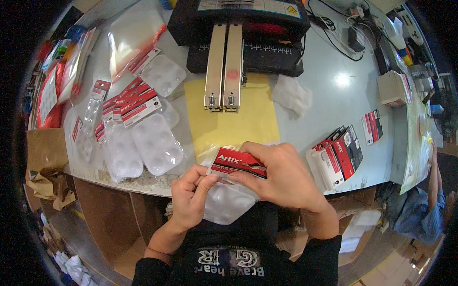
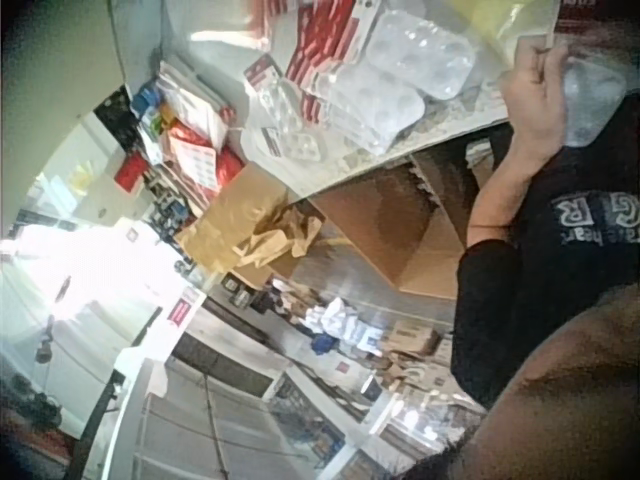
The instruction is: The person repeatedly picks up plastic mixing palettes and their red-and-white labels, inserts the palettes into clear plastic bags, and seals the bags. The person then places the sealed packages into a cardboard box. The process is repeated for multiple units.
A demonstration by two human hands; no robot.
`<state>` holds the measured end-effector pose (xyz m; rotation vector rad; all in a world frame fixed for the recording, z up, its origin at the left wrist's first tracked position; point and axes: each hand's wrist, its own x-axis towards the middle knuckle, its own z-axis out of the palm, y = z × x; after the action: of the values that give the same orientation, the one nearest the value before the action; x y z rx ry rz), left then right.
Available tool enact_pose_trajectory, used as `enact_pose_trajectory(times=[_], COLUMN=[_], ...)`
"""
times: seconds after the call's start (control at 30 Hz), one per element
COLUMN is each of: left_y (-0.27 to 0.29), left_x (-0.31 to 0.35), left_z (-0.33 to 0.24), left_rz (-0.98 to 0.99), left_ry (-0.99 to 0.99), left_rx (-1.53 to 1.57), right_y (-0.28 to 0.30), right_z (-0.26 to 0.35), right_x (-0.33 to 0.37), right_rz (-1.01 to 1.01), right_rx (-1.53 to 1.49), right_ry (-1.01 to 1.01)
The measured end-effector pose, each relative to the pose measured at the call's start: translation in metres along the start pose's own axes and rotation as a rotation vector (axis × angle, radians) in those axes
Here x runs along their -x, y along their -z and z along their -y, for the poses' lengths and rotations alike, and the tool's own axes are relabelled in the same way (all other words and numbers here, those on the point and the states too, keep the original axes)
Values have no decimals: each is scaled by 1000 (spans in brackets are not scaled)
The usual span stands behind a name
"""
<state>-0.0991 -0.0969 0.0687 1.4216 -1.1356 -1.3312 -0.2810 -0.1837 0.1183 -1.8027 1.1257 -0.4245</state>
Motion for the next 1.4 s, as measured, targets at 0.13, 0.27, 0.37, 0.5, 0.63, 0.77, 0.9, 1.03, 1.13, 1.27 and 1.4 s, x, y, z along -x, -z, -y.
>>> enact_pose_trajectory(times=[0.13, 0.27, 0.37, 0.5, 0.63, 0.77, 0.9, 1.03, 1.13, 1.27, 1.4], left_y=[0, 6, 6, 4, 6, 9, 5, 4, 8, 4, 24], left_x=[0, -7, -12, -17, -13, -12, -45, -89, -102, -100, -88], left_z=[0, 9, 16, 19, 18, 18, 27, 39, 51, 67, 45], left_rz=[-50, -330, -331, -340, -317, -275, -323, -361, -352, -353, -411], left_ry=[-61, -59, -76, -68, -49, -69, -36, -21, -60, -158, -257], left_rx=[-120, 24, 67, 45, 52, -6, -241, -195, -147, -126, -563], right_y=[7, 3, -8, -17, -20, -29, -46, -55, -58, -57, -15], right_z=[-7, -25, -37, -45, -42, -46, -64, -83, -93, -87, -68], right_x=[2, 10, 17, 21, 29, 27, -10, -40, -48, -48, -16], right_rz=[-33, -55, 20, -27, -86, -79, -229, -402, -434, -413, -561], right_rx=[81, -130, -470, -565, -652, -762, -909, -993, -994, -934, -257], right_ry=[-20, -160, -300, -332, -293, -323, -368, -312, -274, -284, -295])
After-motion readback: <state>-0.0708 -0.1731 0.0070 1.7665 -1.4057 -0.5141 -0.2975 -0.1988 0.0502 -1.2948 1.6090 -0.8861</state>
